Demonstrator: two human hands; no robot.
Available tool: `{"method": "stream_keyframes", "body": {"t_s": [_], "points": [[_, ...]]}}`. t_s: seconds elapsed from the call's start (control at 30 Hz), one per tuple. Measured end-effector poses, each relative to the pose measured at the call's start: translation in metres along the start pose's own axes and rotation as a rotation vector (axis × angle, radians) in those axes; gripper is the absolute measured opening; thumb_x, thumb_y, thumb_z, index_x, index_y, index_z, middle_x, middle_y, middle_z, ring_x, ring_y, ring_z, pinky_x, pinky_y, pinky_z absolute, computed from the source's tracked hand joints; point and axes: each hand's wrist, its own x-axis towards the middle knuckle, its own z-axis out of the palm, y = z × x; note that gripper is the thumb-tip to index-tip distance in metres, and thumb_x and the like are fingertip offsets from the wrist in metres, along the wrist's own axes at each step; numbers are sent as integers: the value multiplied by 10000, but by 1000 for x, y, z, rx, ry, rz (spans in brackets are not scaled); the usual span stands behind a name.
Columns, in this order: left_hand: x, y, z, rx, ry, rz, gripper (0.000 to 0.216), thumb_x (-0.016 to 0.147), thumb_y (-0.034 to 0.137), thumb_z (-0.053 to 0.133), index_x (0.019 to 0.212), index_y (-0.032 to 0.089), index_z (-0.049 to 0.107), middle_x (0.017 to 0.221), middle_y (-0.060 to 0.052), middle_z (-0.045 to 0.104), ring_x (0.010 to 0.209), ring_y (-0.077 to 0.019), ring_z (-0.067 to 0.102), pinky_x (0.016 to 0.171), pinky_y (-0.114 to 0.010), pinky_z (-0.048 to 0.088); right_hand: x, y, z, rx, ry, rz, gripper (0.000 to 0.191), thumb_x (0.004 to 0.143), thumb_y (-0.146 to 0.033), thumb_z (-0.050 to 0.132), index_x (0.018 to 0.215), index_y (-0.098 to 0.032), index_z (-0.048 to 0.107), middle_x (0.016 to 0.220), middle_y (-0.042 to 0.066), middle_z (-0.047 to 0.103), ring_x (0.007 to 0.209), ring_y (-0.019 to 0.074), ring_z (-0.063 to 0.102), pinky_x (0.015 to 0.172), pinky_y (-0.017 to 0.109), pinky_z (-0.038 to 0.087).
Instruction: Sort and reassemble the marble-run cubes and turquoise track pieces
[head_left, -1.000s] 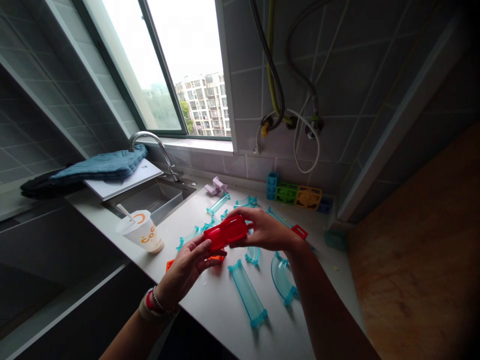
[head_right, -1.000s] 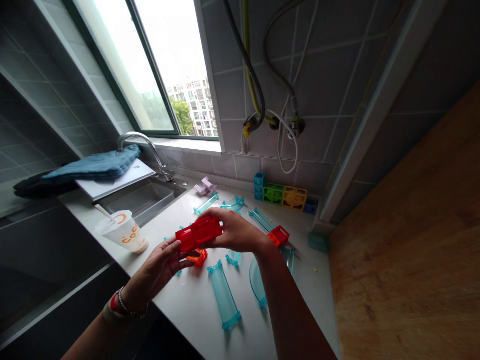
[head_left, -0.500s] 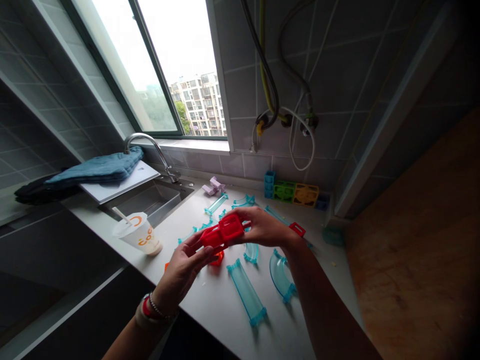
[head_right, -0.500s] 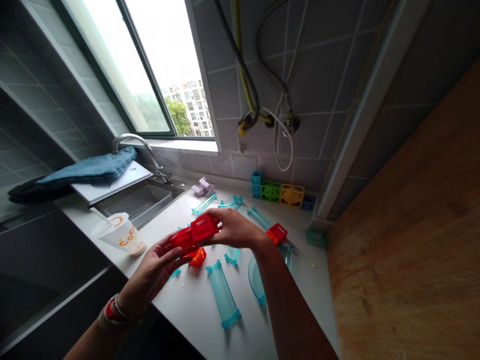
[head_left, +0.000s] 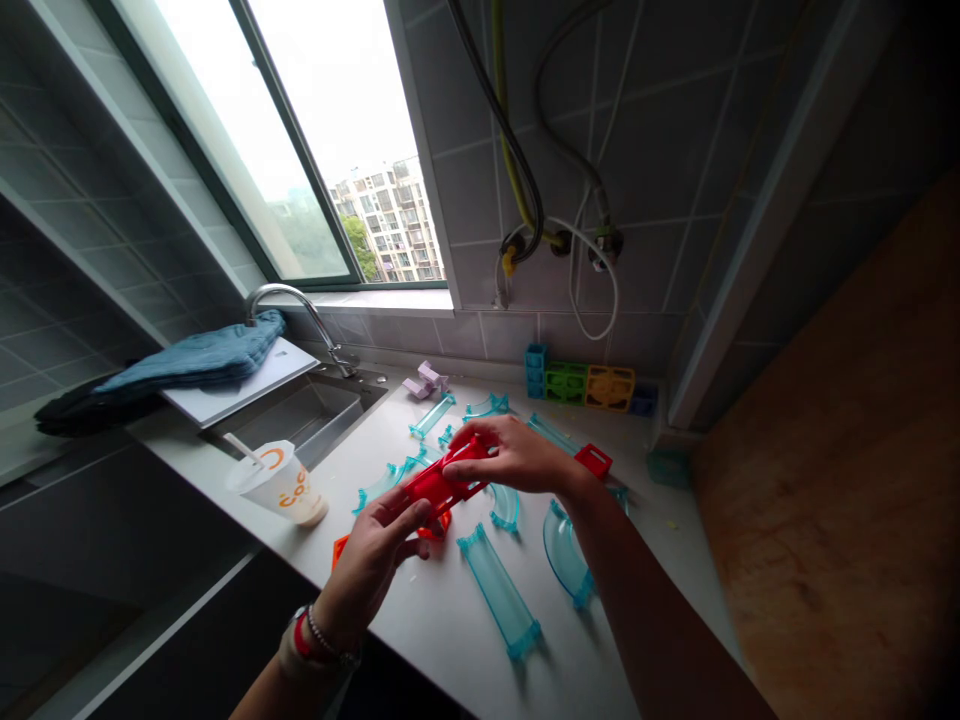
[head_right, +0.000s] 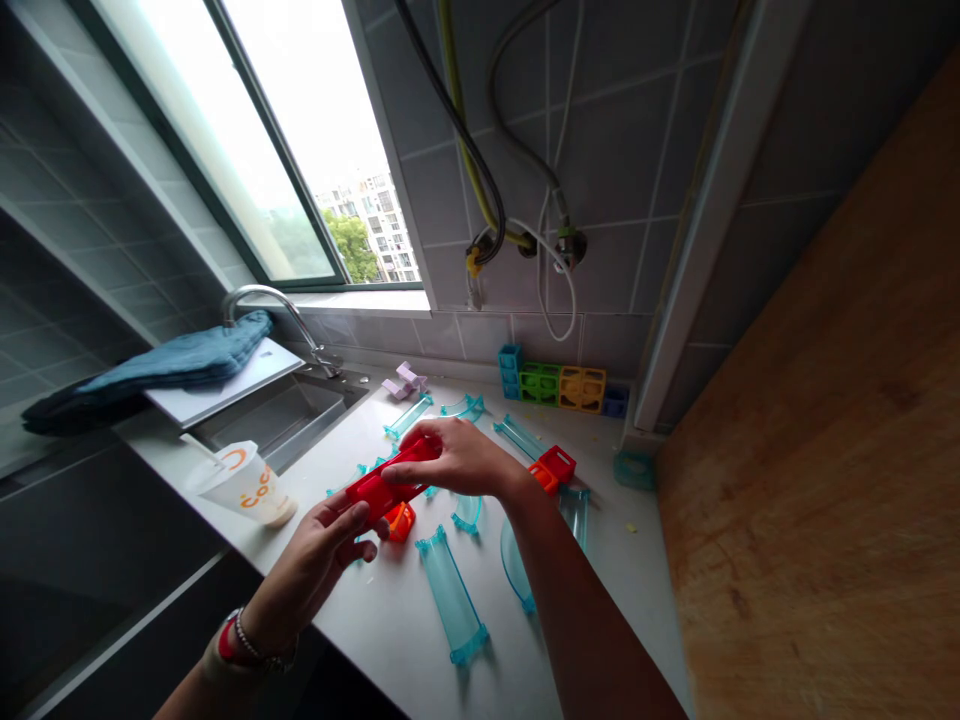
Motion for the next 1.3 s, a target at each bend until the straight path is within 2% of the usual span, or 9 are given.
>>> {"method": "stream_keyframes", "body": {"t_s": [0.17, 0.3, 0.53, 0.63, 0.73, 0.9, 1.0, 1.1, 1.3], "points": [[-3, -8, -1, -13, -15, -47, 501, 773, 404, 896, 1200, 170, 780, 848, -73, 715, 687, -146, 639, 517, -199, 509, 3, 3, 2, 19, -28, 68, 507, 772, -626, 826, 1018, -187, 770, 828, 22, 739, 720, 172, 670, 585, 247, 472], [-4, -14, -4, 4, 15, -54, 578, 740, 395, 913, 1256, 186, 759, 861, -72, 717, 669, -147, 629, 449, -182, 477, 5, 4, 5, -25, -50, 103, 495, 754, -625, 838, 971, -185, 778, 779, 8, 727, 686, 161, 655, 560, 237, 447], [-8, -22, -5, 21, 105, -43, 725, 693, 330, 951, 1360, 197, 698, 1023, -101, 754, 628, -123, 611, 444, -200, 477, 7, 7, 8, -70, -115, 119, 479, 760, -582, 844, 1024, -192, 756, 892, 24, 740, 776, 175, 677, 607, 238, 484], [-9, -25, -8, 33, 131, -14, 758, 678, 281, 965, 1375, 197, 679, 940, -76, 759, 616, -125, 612, 467, -203, 482, 8, 10, 9, -83, -154, 68, 476, 750, -548, 856, 1055, -201, 741, 969, 28, 742, 838, 182, 689, 637, 236, 503], [-6, -29, -13, 35, 120, -30, 738, 662, 247, 975, 1341, 178, 691, 871, -64, 756, 633, -139, 624, 502, -214, 496, 10, 11, 10, -95, -160, 32, 458, 749, -516, 860, 1065, -209, 737, 985, 20, 743, 883, 183, 694, 687, 234, 519], [-4, -32, -18, -29, 106, -87, 783, 655, 239, 976, 1371, 194, 663, 776, -25, 719, 569, -114, 573, 496, -208, 461, 12, 9, 13, -98, -196, 63, 506, 736, -561, 867, 1062, -194, 744, 990, 29, 753, 902, 191, 701, 691, 234, 528], [-3, -30, -18, -46, 122, -112, 786, 628, 245, 985, 1347, 193, 674, 777, -24, 718, 542, -98, 539, 481, -203, 427, 13, 10, 14, -56, -224, 58, 534, 745, -550, 873, 1113, -183, 750, 1070, 56, 766, 965, 208, 713, 752, 247, 550], [-2, -29, -19, -36, 87, -108, 771, 625, 261, 987, 1329, 190, 680, 794, -25, 712, 561, -98, 527, 488, -205, 430, 12, 12, 13, 13, -245, 5, 509, 781, -515, 860, 1150, -183, 747, 1129, 70, 764, 1003, 210, 717, 800, 254, 561], [2, -28, -20, -18, 48, -91, 763, 647, 308, 976, 1338, 201, 669, 789, -15, 690, 581, -103, 529, 511, -212, 449, 10, 9, 12, 15, -234, -16, 486, 788, -516, 847, 1138, -191, 752, 1084, 70, 768, 975, 214, 727, 754, 248, 570]]}}
